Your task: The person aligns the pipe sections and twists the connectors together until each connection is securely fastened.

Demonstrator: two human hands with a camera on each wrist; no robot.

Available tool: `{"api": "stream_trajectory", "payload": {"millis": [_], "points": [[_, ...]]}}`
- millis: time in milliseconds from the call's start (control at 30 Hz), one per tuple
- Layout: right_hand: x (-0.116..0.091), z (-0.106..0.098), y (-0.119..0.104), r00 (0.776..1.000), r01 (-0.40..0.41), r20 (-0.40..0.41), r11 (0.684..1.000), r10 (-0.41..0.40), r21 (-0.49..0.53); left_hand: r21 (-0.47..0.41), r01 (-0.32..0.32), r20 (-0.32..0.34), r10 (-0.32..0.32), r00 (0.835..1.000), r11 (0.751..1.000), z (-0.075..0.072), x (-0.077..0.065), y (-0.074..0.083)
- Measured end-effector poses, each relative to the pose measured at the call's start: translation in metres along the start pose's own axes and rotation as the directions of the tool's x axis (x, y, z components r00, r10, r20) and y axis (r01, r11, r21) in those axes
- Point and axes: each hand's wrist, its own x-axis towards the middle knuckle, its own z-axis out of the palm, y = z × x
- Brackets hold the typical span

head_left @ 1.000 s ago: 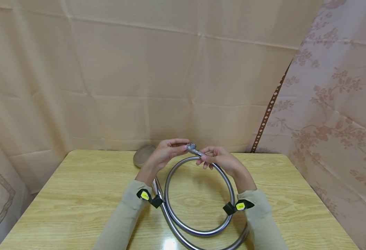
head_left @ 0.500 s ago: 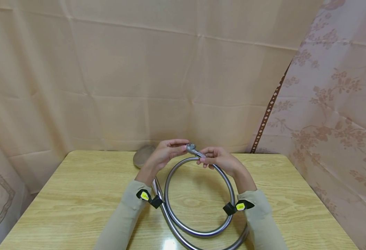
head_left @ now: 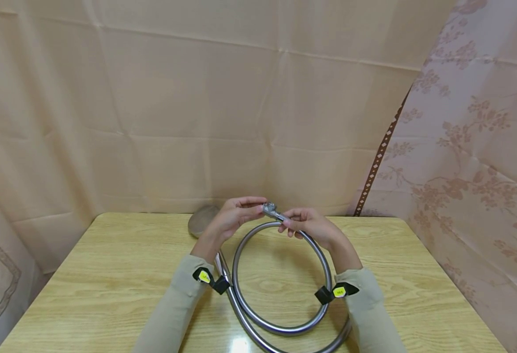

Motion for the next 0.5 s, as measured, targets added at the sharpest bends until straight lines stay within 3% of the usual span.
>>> {"api": "stream_trajectory", "payload": {"millis": [500], "points": [[0.001, -0.0003, 0.0009, 1.0, -0.003, -0.025, 1.0, 0.002, -0.021, 0.002, 0.01, -0.015, -0.01, 1.0, 1.0, -0.0008, -0.0004, 0.0019]]}}
